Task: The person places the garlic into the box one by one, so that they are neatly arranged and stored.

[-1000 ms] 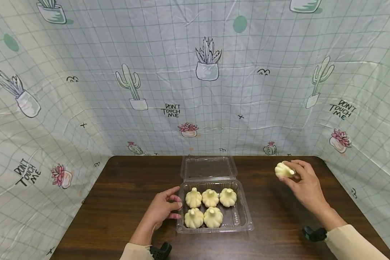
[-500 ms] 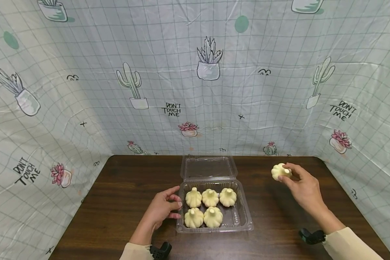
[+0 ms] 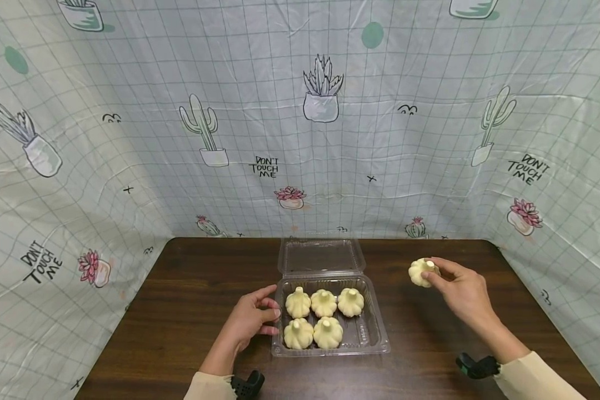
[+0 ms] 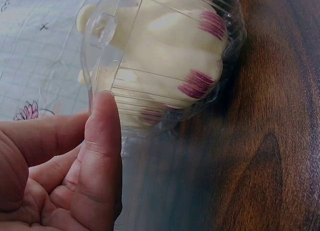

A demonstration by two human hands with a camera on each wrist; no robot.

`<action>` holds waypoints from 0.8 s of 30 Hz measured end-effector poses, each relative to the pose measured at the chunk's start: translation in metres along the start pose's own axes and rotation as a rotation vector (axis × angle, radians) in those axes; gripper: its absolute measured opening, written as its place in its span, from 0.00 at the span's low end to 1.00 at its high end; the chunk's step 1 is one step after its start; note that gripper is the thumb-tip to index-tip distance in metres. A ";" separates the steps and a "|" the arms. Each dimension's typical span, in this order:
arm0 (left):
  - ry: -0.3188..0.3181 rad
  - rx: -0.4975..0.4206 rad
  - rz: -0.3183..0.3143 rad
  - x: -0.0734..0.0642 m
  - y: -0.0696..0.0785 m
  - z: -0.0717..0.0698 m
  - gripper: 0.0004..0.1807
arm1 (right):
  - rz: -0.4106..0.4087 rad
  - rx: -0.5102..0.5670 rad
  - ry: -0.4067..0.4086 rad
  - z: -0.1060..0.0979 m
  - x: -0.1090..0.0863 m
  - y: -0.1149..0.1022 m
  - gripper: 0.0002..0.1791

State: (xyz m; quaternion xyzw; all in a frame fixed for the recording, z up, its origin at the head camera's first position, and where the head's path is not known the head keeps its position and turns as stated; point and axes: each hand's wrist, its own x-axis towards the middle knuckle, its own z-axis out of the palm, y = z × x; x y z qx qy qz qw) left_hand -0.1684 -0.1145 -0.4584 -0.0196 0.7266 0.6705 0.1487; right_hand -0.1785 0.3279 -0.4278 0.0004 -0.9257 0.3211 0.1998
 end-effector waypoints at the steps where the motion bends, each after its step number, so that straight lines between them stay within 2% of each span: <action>1: -0.001 0.000 0.002 0.000 0.000 0.000 0.36 | 0.001 0.002 -0.004 0.000 -0.001 -0.001 0.22; 24: 0.002 0.012 0.009 -0.001 0.000 0.001 0.35 | 0.037 0.072 -0.148 0.004 -0.016 -0.025 0.25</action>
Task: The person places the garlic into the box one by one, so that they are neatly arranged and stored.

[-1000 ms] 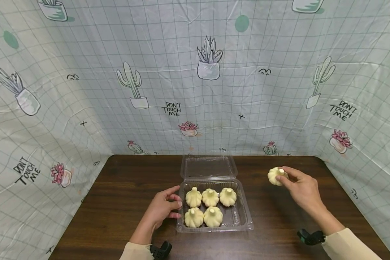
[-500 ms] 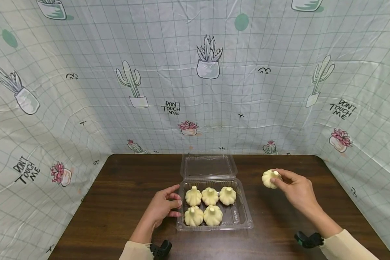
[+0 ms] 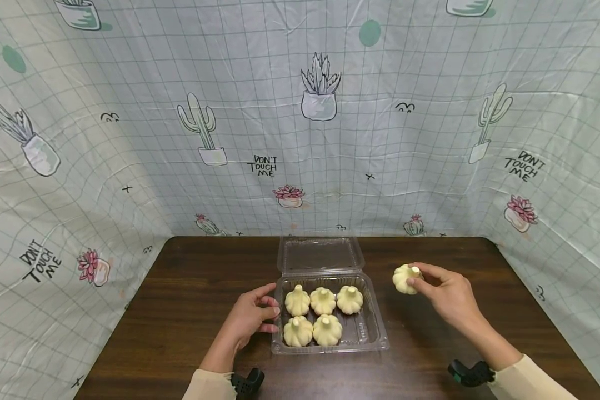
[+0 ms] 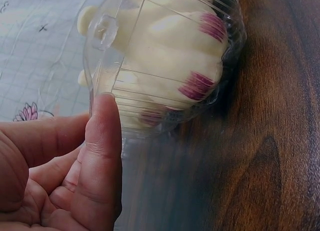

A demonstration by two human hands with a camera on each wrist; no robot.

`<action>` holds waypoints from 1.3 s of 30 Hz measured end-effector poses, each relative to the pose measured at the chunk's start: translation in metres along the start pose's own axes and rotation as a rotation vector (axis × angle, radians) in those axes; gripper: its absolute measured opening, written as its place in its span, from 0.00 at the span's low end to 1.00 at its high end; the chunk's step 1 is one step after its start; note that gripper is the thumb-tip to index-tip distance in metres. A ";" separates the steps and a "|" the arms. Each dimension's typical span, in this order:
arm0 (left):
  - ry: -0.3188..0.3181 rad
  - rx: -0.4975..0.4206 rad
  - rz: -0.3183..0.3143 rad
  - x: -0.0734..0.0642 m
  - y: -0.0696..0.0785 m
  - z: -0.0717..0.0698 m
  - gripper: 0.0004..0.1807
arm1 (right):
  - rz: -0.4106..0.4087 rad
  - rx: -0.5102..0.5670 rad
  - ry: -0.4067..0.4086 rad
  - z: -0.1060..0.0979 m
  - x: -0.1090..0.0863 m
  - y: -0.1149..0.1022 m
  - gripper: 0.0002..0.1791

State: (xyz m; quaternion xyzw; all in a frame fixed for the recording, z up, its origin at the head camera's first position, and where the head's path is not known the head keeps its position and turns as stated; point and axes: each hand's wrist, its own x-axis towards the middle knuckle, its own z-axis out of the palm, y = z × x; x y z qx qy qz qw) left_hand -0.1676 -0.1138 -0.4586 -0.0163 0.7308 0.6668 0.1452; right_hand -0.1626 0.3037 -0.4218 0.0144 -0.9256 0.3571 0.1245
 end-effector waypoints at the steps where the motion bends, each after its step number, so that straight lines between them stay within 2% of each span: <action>1: 0.002 0.001 -0.001 0.000 0.000 0.000 0.35 | -0.002 0.006 -0.006 0.000 -0.001 -0.001 0.25; 8: 0.015 0.012 -0.005 0.000 0.000 0.001 0.35 | -0.105 0.003 0.028 0.005 -0.006 -0.009 0.20; 14: 0.011 0.013 -0.001 -0.001 0.000 0.001 0.35 | -0.180 0.073 0.041 0.013 -0.013 -0.016 0.17; 19: 0.004 0.006 0.002 -0.001 0.001 0.000 0.35 | -0.201 0.113 0.031 0.021 -0.018 -0.021 0.17; 28: -0.005 0.007 0.001 -0.003 0.004 0.000 0.35 | -0.213 0.187 -0.036 0.043 -0.029 -0.037 0.17; 32: -0.003 0.007 -0.002 -0.002 0.003 0.000 0.35 | -0.252 0.218 -0.047 0.054 -0.033 -0.042 0.17; 39: -0.006 0.004 -0.002 -0.002 0.002 0.000 0.35 | -0.282 0.157 -0.039 0.067 -0.041 -0.048 0.17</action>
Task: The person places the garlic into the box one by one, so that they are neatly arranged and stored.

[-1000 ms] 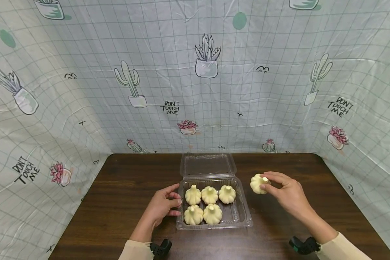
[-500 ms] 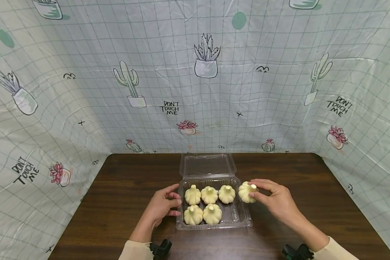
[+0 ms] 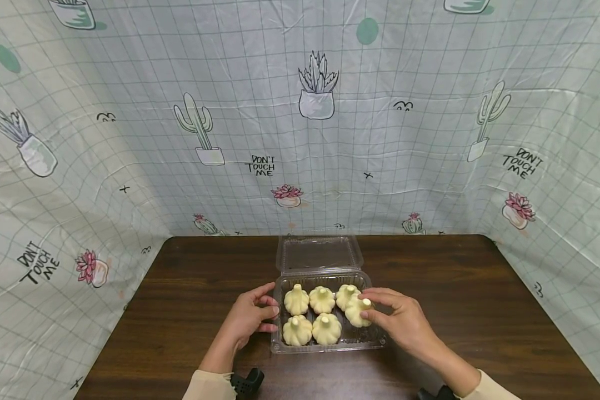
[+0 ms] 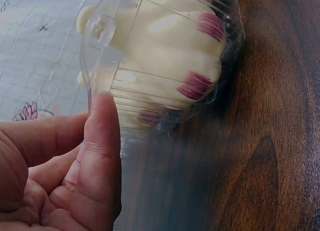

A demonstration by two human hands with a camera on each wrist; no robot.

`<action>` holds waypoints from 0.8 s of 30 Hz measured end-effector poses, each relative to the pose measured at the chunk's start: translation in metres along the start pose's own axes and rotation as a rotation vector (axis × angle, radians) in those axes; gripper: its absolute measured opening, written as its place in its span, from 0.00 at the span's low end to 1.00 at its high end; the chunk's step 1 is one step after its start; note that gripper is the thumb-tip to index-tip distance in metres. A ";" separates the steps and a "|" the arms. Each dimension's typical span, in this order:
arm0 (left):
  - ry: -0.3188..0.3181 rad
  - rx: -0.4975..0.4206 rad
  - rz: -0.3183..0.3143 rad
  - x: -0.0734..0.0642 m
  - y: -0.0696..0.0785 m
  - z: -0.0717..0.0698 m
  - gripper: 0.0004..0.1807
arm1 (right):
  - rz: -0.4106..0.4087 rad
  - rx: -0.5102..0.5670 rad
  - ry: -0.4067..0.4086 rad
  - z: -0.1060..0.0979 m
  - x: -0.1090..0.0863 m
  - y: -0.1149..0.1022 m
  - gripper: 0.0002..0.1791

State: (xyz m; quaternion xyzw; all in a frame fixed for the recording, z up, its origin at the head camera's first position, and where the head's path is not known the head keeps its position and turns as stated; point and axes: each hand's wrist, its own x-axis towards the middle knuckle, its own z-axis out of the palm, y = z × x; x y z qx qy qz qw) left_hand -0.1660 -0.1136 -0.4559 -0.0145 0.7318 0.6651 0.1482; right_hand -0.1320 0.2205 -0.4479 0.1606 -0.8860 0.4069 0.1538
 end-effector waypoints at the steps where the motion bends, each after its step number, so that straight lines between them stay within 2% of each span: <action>1: 0.000 0.000 0.001 0.000 0.000 0.000 0.35 | 0.005 -0.002 -0.003 0.001 -0.001 0.000 0.17; 6: 0.003 -0.001 0.004 0.000 -0.001 0.001 0.35 | 0.027 -0.005 -0.023 0.007 -0.004 0.003 0.17; 11: 0.006 -0.001 0.004 -0.001 -0.001 0.001 0.35 | -0.013 -0.040 -0.014 0.014 -0.009 0.009 0.17; 24: 0.009 -0.005 -0.003 0.000 -0.001 0.002 0.35 | -0.264 -0.125 0.048 0.025 -0.010 0.023 0.20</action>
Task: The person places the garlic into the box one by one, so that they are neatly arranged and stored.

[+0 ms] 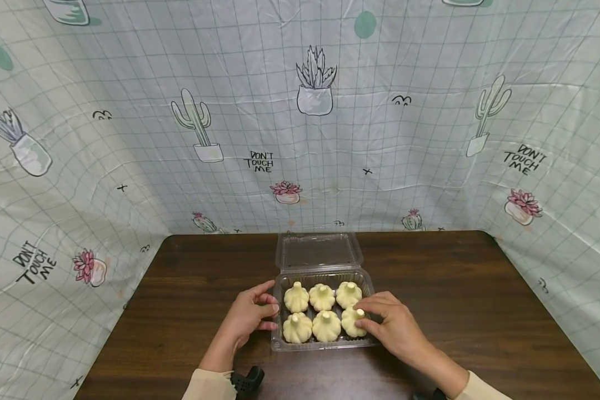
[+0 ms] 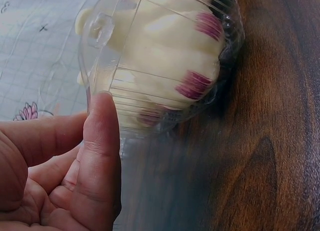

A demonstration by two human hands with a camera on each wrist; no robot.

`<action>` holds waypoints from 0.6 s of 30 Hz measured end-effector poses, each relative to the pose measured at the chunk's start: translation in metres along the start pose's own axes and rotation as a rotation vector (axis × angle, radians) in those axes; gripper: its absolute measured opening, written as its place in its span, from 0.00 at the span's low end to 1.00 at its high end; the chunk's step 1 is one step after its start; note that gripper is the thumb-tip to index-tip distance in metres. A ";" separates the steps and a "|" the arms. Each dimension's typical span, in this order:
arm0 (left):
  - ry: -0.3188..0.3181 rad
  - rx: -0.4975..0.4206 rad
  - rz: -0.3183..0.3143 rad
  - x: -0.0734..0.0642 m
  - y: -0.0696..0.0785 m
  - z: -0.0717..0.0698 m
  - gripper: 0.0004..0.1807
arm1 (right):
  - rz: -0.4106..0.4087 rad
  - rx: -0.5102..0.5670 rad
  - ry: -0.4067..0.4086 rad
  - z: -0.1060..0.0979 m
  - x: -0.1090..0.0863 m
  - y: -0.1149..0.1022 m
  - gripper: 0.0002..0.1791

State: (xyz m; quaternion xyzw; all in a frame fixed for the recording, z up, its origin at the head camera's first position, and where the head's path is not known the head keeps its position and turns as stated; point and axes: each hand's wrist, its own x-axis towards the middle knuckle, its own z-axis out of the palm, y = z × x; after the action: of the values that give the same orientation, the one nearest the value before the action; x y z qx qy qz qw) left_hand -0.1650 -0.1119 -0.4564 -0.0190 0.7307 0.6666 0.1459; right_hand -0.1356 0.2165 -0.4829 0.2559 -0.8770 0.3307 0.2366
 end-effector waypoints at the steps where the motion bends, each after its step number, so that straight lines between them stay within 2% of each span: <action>1: -0.001 -0.002 0.001 0.000 0.000 0.000 0.35 | -0.011 -0.006 0.000 0.000 0.000 0.000 0.20; 11: -0.002 -0.013 -0.012 0.000 -0.001 0.001 0.35 | -0.047 -0.063 -0.022 0.004 0.000 0.001 0.21; 18: -0.005 -0.015 -0.011 0.000 -0.001 0.000 0.35 | -0.031 -0.067 -0.022 0.004 -0.001 0.000 0.23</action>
State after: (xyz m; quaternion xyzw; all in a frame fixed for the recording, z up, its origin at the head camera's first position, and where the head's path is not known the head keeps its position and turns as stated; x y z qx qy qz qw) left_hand -0.1649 -0.1119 -0.4575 -0.0224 0.7253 0.6712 0.1513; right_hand -0.1361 0.2136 -0.4864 0.2648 -0.8861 0.2946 0.2406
